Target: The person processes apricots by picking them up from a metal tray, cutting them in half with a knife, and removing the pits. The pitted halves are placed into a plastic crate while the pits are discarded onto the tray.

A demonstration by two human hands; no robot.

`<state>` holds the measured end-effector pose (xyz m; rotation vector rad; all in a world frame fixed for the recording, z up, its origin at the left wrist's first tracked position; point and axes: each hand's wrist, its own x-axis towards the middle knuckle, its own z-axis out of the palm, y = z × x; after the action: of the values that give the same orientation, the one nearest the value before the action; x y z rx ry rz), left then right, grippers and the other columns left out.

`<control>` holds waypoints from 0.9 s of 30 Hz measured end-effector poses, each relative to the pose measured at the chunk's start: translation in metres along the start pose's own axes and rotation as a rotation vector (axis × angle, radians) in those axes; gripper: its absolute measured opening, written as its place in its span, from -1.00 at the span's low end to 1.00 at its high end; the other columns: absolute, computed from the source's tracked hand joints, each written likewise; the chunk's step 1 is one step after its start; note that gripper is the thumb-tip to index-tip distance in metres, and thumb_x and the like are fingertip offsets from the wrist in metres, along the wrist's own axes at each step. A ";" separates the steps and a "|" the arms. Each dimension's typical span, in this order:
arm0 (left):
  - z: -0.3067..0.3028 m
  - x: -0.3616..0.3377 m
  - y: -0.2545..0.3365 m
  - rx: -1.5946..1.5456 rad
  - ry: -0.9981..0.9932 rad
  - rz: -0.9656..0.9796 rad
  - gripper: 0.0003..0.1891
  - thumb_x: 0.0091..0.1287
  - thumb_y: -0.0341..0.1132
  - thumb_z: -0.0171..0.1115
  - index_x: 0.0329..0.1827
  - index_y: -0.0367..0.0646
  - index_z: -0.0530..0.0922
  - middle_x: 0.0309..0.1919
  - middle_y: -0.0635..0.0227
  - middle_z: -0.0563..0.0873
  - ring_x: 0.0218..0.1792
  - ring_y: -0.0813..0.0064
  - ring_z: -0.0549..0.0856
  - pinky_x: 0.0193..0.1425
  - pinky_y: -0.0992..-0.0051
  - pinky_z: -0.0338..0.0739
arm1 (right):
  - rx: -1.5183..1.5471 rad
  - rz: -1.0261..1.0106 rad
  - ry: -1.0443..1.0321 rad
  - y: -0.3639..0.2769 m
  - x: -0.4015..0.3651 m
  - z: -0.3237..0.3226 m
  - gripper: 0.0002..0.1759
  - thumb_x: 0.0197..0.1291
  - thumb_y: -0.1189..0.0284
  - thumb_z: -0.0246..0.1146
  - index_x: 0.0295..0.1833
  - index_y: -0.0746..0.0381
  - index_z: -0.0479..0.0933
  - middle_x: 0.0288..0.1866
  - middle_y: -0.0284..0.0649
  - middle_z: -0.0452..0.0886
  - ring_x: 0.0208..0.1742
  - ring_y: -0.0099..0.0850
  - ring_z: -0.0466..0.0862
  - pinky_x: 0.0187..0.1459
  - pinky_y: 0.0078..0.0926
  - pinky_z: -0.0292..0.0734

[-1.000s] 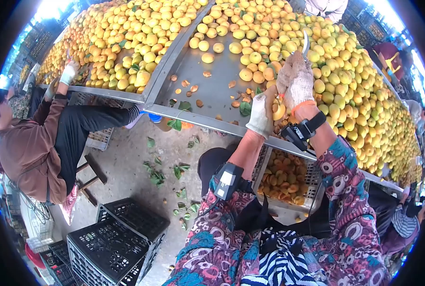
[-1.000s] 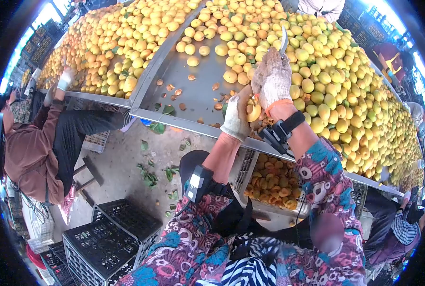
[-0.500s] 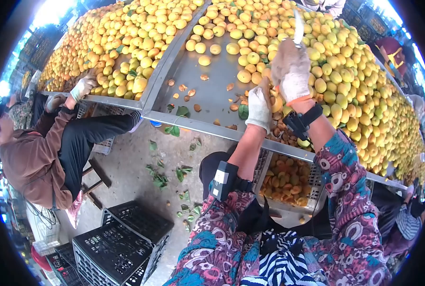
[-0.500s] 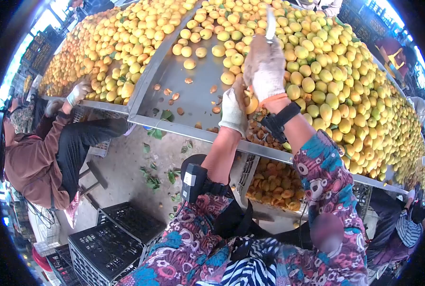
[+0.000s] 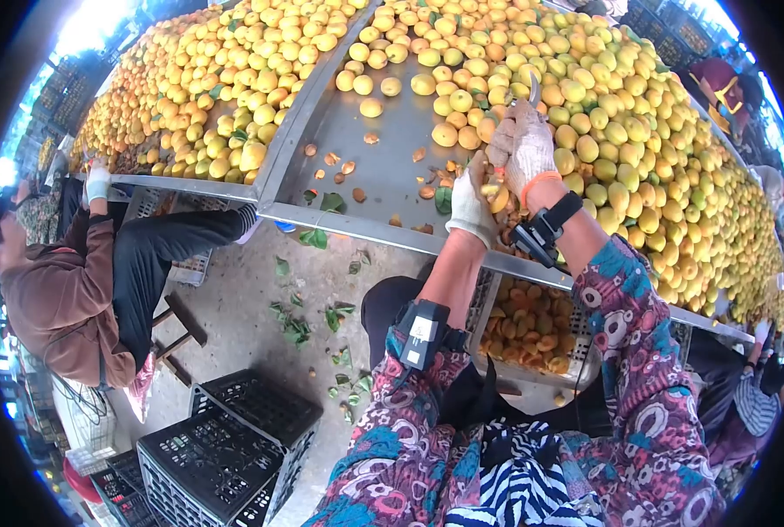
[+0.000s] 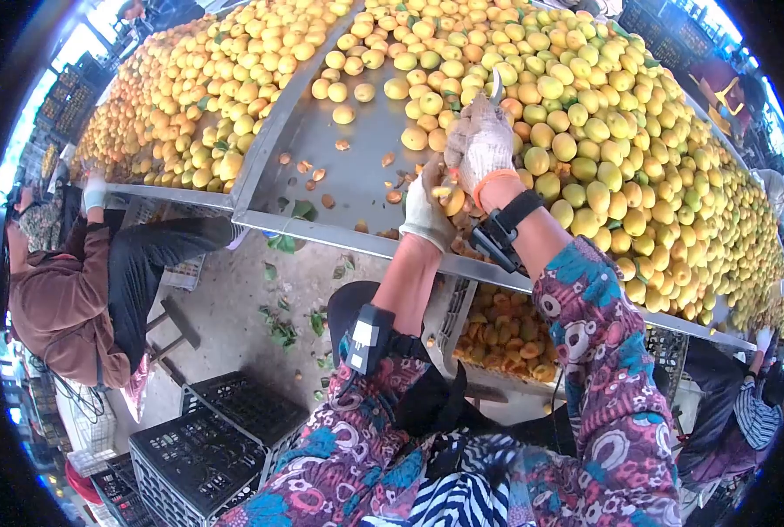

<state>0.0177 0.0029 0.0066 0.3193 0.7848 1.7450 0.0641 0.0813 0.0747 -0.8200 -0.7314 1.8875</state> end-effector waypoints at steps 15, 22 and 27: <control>0.006 0.013 0.029 0.369 -0.034 0.396 -0.69 0.41 -0.20 0.05 -0.32 -0.28 0.58 -0.36 0.33 0.64 -0.30 0.55 0.61 -0.23 0.57 0.47 | -0.259 -0.474 0.129 -0.080 -0.083 -0.021 -0.75 0.40 0.17 0.09 -0.33 0.04 0.39 -0.72 -0.58 0.14 -0.79 -0.69 0.12 -0.77 -0.66 -0.06; 0.054 -0.083 -0.013 0.845 -0.820 0.429 -0.85 0.16 -0.31 0.32 -0.36 -0.22 0.64 -0.46 0.29 0.66 -0.37 0.32 0.68 -0.27 0.37 0.52 | -0.048 -0.512 -0.009 -0.119 -0.181 -0.085 -0.70 0.45 0.14 0.03 -0.24 0.11 0.44 -0.71 -0.55 0.10 -0.80 -0.68 0.06 -0.81 -0.66 -0.06; 0.047 -0.070 -0.040 1.543 -0.421 0.575 -0.70 0.04 -0.04 0.40 -0.51 -0.09 0.63 -0.50 0.25 0.69 -0.44 0.18 0.66 -0.27 0.25 0.52 | -0.066 -0.519 0.157 -0.117 -0.223 -0.125 -0.72 0.44 0.14 0.05 -0.23 0.11 0.43 -0.70 -0.55 0.14 -0.79 -0.69 0.10 -0.81 -0.68 -0.02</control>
<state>0.0978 -0.0405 0.0279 2.0012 1.6811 1.0904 0.3010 -0.0547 0.1417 -0.7246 -0.8193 1.3272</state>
